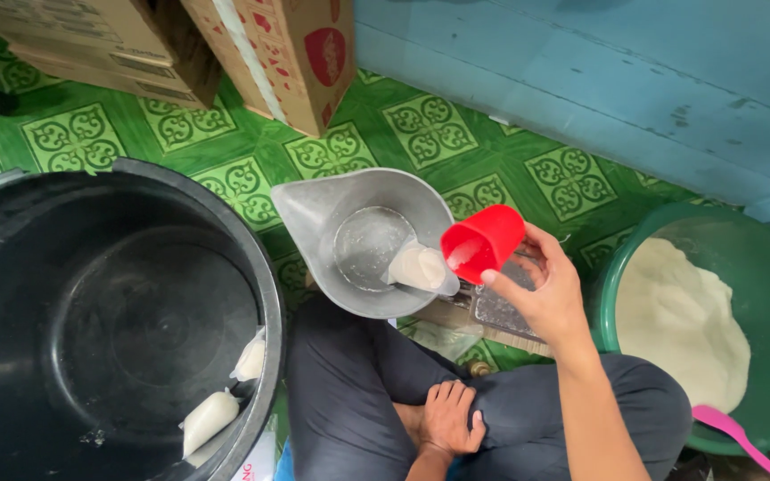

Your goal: Scooping white powder from a large bowl into a pitcher using a red scoop

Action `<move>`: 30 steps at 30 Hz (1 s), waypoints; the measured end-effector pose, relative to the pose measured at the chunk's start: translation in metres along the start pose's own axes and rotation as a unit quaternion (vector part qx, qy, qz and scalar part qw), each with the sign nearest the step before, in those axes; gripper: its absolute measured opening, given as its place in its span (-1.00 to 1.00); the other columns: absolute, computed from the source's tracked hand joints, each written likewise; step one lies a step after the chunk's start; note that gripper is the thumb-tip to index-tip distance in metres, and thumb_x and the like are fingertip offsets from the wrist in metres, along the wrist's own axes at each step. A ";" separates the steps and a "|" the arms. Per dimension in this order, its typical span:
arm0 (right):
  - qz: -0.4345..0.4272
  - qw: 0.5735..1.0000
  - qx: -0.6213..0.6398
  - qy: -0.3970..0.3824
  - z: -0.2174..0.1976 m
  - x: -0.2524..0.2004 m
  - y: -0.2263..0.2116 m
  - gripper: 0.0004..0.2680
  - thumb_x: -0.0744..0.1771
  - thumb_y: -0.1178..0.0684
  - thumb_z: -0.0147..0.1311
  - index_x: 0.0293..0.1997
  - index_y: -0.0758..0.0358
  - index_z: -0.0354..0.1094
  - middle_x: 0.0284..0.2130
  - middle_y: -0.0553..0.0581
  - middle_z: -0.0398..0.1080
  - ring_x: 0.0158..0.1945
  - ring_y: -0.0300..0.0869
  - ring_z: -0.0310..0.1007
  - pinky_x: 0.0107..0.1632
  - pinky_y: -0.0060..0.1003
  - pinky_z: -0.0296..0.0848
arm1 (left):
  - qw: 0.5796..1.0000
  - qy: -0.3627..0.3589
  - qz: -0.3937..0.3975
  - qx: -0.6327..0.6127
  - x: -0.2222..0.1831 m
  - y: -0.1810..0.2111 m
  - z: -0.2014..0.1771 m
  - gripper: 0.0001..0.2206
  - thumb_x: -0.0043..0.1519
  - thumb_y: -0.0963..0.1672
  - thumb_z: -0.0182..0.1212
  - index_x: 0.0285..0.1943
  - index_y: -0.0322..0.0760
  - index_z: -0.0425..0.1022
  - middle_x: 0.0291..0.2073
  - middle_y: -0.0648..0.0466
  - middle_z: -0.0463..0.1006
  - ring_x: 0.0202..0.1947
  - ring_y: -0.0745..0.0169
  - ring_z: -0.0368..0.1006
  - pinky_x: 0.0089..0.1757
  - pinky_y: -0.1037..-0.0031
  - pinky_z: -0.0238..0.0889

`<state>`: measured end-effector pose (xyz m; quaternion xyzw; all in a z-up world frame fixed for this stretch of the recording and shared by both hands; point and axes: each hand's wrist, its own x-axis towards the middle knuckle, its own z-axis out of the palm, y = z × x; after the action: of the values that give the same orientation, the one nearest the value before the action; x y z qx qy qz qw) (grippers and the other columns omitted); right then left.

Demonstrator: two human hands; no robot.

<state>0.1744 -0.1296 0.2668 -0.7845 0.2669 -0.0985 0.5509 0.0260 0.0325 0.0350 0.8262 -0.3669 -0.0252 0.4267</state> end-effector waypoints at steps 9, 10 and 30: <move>0.031 0.994 0.105 -0.026 -0.031 -0.006 0.031 -0.48 0.12 0.06 0.26 0.17 0.37 0.24 0.00 0.20 0.39 0.04 -0.16 0.40 0.09 -0.29 0.47 | 1.000 0.005 0.007 0.024 0.003 0.003 0.002 -0.67 0.12 -0.02 -0.12 -0.20 -0.33 0.45 -0.30 -0.10 0.44 -0.28 -0.10 0.33 -0.26 0.19 0.10; 0.034 0.993 0.109 -0.019 -0.037 -0.007 0.043 -0.48 0.12 0.06 0.26 0.17 0.37 0.24 0.00 0.20 0.39 0.04 -0.16 0.40 0.09 -0.29 0.47 | 1.000 -0.002 0.012 0.023 0.001 0.001 0.004 -0.67 0.12 -0.02 -0.12 -0.20 -0.33 0.45 -0.30 -0.10 0.44 -0.28 -0.10 0.33 -0.26 0.19 0.10; -0.038 0.845 -0.266 0.463 -0.270 -0.074 0.232 -0.35 0.10 0.03 0.42 0.26 0.39 0.12 0.02 0.40 0.22 0.12 0.20 0.21 0.20 0.01 0.24 | 0.989 -0.080 0.013 0.120 -0.015 -0.009 0.039 -0.60 0.14 0.04 -0.27 -0.11 -0.18 0.43 -0.19 0.03 0.49 -0.19 -0.03 0.37 -0.13 0.24 0.11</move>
<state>-0.0803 -0.3676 0.1655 -0.7736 0.4769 -0.3968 0.1293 0.0063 0.0181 -0.0002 0.8620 -0.4109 -0.0412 0.2939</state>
